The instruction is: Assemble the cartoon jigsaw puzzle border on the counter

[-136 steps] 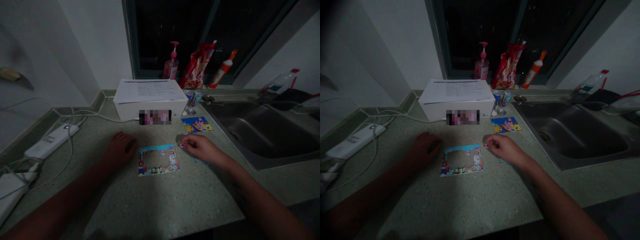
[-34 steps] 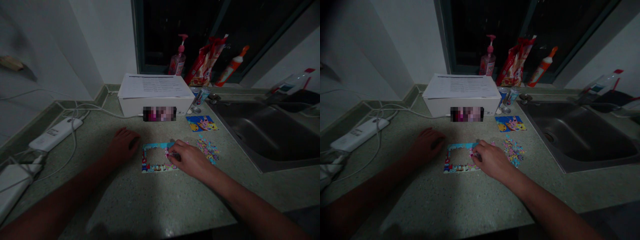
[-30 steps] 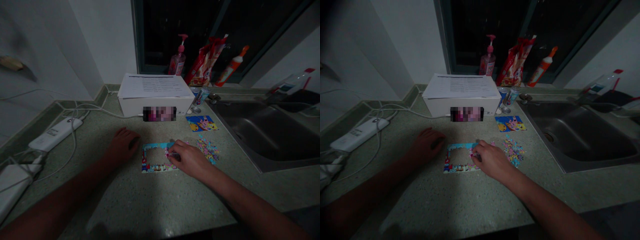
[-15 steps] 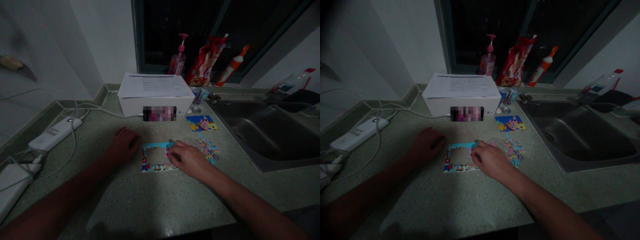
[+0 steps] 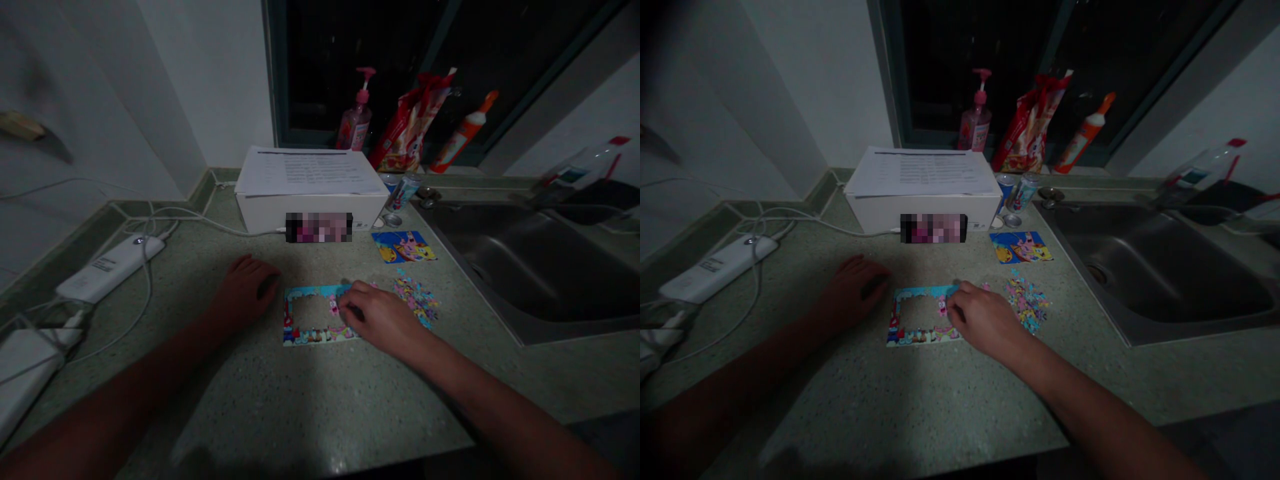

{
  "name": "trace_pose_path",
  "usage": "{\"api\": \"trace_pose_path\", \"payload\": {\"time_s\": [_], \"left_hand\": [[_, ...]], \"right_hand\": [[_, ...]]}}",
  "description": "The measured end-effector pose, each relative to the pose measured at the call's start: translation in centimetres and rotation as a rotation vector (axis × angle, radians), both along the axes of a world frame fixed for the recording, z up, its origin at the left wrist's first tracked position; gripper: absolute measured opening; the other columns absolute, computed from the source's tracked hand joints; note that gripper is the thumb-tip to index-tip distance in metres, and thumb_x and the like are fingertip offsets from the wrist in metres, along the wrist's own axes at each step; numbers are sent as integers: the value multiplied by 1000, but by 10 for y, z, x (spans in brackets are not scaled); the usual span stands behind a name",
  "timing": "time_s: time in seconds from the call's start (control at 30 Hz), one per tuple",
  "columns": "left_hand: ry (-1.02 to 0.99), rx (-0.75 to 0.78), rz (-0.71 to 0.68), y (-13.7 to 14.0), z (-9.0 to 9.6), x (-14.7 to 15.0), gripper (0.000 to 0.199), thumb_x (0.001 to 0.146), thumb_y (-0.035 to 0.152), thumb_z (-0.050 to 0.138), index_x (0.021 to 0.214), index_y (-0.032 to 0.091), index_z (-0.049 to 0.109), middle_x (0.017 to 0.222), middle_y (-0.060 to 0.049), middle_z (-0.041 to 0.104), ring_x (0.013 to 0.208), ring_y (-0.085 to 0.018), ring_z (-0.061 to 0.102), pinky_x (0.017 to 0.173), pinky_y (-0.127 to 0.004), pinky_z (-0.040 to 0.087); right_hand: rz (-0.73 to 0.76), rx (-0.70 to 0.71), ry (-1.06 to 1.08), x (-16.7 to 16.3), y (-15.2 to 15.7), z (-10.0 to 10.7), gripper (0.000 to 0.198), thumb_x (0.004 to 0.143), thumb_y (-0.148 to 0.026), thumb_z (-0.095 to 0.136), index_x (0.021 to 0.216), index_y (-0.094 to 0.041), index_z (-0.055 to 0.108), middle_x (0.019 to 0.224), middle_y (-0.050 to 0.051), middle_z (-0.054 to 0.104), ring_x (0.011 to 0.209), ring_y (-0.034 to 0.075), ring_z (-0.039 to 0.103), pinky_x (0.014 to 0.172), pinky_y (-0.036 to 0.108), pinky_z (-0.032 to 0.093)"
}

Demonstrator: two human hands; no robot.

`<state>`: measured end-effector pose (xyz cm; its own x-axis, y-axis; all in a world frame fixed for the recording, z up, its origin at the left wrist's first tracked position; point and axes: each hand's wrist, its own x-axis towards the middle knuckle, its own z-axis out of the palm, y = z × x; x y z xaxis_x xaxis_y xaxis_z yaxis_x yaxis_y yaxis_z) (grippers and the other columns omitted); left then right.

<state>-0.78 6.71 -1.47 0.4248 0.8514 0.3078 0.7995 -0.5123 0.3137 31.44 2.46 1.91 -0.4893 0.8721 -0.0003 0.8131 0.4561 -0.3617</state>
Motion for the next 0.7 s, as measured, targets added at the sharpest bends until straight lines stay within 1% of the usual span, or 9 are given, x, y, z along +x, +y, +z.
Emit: {"api": "trace_pose_path", "payload": {"time_s": [0.1, 0.3, 0.57, 0.7], "left_hand": [[5, -5, -3, 0, -1, -1, 22, 104, 27, 55, 115, 26, 73, 114, -9, 83, 113, -31, 76, 129, -63, 42], [6, -12, 3, 0, 0, 0, 22, 103, 27, 54, 115, 27, 73, 113, -8, 82, 113, -31, 75, 130, -63, 40], [-6, -25, 9, -1, 3, 1, 22, 103, 26, 54, 114, 28, 72, 113, -7, 82, 114, -30, 75, 132, -62, 39], [-2, -27, 5, -1, 2, 0, 23, 103, 28, 54, 114, 29, 74, 113, -7, 82, 113, -31, 75, 131, -62, 40]], "right_hand": [[11, -1, 3, 0, 0, -1, 17, 101, -15, 62, 97, -24, 76, 99, 3, 72, 91, 22, 72, 84, 38, 49], [29, 13, 14, 1, 0, -4, 19, 102, -15, 60, 96, -25, 76, 99, 2, 72, 88, 20, 71, 83, 37, 49], [14, -11, -6, 0, 0, -2, 20, 103, -17, 60, 99, -23, 78, 101, 4, 73, 91, 23, 74, 87, 41, 52], [17, -2, -1, 0, 0, -1, 19, 102, -16, 61, 99, -24, 78, 101, 4, 73, 92, 23, 74, 86, 39, 51]]}}
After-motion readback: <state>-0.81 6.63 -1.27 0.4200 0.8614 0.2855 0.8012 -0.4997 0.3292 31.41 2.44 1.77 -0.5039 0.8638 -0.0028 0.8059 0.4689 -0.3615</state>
